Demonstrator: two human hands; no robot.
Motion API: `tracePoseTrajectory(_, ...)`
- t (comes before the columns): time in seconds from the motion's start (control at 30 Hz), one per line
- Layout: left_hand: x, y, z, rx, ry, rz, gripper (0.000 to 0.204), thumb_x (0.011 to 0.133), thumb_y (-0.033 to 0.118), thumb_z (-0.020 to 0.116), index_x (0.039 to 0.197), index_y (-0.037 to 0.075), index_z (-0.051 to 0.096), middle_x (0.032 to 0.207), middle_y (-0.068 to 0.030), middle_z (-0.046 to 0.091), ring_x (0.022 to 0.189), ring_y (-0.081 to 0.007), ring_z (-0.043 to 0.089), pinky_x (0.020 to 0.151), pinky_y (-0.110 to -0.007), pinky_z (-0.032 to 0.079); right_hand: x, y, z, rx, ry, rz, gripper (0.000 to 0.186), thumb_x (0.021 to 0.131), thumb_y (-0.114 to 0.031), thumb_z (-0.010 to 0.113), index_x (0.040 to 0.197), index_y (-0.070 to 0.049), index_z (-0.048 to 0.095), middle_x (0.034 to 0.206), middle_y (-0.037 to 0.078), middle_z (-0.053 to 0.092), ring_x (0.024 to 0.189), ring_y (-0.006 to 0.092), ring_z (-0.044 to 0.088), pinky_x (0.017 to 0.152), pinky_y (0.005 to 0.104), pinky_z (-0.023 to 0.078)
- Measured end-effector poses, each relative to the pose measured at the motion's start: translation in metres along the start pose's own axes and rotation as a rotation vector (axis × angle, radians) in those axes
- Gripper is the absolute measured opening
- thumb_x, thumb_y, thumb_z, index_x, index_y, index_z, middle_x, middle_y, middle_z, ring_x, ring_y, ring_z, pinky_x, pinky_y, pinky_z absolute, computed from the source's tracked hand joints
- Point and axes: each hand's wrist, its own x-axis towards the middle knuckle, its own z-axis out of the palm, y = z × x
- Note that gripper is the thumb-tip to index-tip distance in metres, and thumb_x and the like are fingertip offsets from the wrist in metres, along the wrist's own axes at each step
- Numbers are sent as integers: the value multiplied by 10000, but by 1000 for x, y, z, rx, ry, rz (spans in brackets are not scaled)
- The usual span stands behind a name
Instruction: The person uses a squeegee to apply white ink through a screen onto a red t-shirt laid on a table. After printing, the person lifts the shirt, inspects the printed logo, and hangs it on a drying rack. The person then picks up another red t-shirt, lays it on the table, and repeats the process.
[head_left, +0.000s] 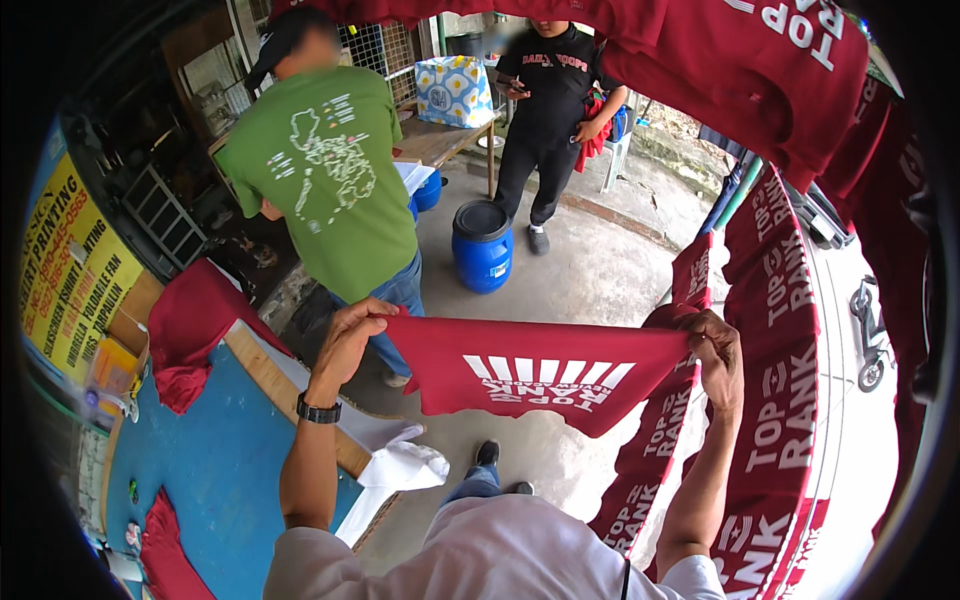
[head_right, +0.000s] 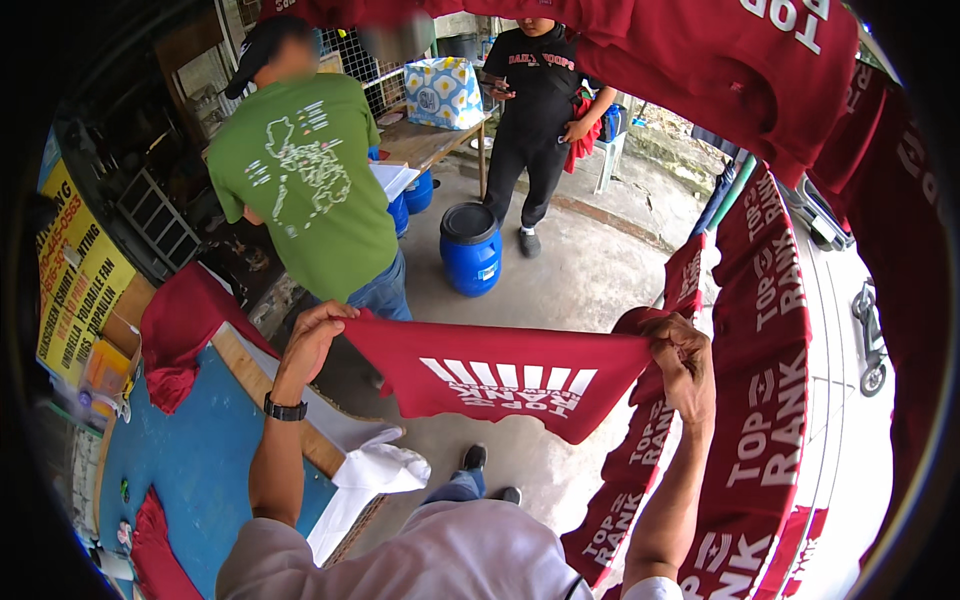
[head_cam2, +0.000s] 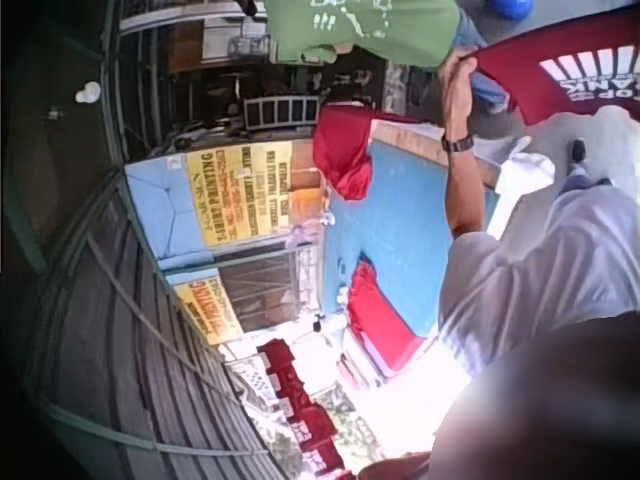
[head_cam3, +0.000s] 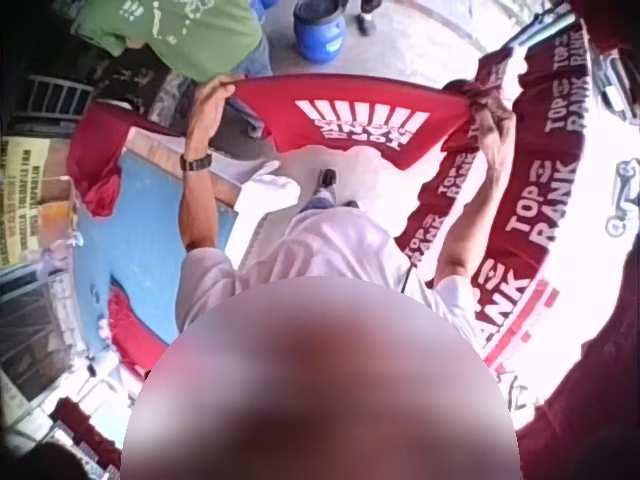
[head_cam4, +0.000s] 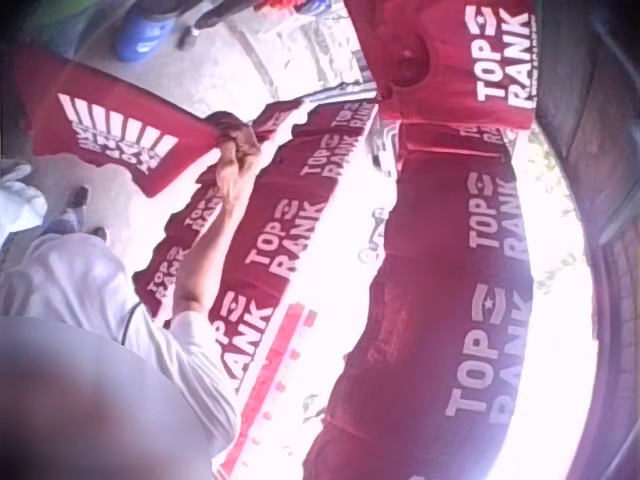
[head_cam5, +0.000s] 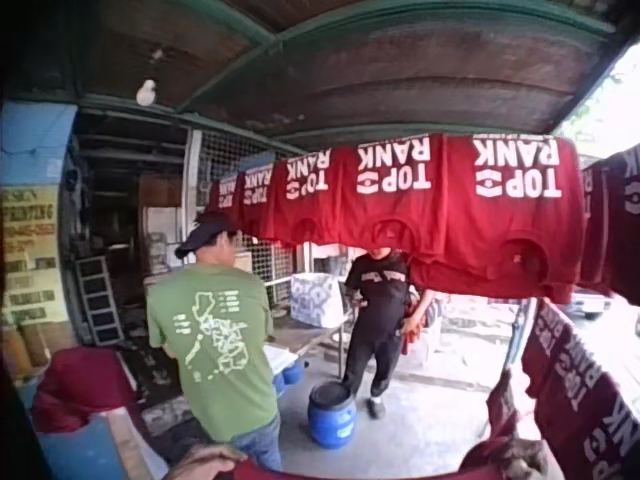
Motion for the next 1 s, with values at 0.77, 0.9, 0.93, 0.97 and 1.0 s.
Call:
tracePoseTrajectory(0.77, 245, -76, -33, 170, -111, 47, 119, 945, 7, 629, 1049, -25, 677, 1111, -120, 714, 1043, -171, 674, 968, -329, 548, 217, 116, 32, -549, -234, 25, 126, 945, 4, 746, 1062, 26, 784, 967, 112, 708, 850, 260, 678, 752, 363, 530)
tracePoseTrajectory(0.9, 260, -79, -41, 193, -77, 93, 115, 948, -1, 622, 1046, -33, 673, 1112, -119, 713, 1041, -173, 675, 975, -328, 548, 237, 128, 34, -535, -284, -113, 187, 926, 59, 751, 1108, 21, 773, 1022, 126, 729, 878, 269, 685, 763, 373, 539)
tracePoseTrajectory(0.93, 262, -79, -42, 209, -74, 119, 114, 950, -2, 622, 1046, -35, 672, 1114, -120, 713, 1039, -174, 674, 976, -327, 548, 241, 130, 35, -530, -286, -145, 194, 924, 63, 751, 1112, 22, 770, 1026, 128, 729, 885, 271, 688, 766, 375, 541)
tracePoseTrajectory(0.97, 264, -78, -42, 185, -67, 81, 112, 952, -2, 622, 1047, -35, 671, 1117, -120, 711, 1039, -174, 673, 976, -326, 548, 245, 132, 36, -521, -280, -167, 200, 922, 67, 751, 1117, 24, 766, 1030, 130, 730, 893, 273, 692, 770, 377, 543)
tracePoseTrajectory(1.0, 265, -76, -42, 169, -58, 64, 110, 954, -2, 622, 1047, -36, 670, 1119, -121, 710, 1039, -174, 671, 976, -326, 547, 249, 134, 37, -492, -276, -210, 207, 919, 71, 752, 1121, 26, 763, 1033, 132, 731, 901, 275, 696, 773, 380, 545)
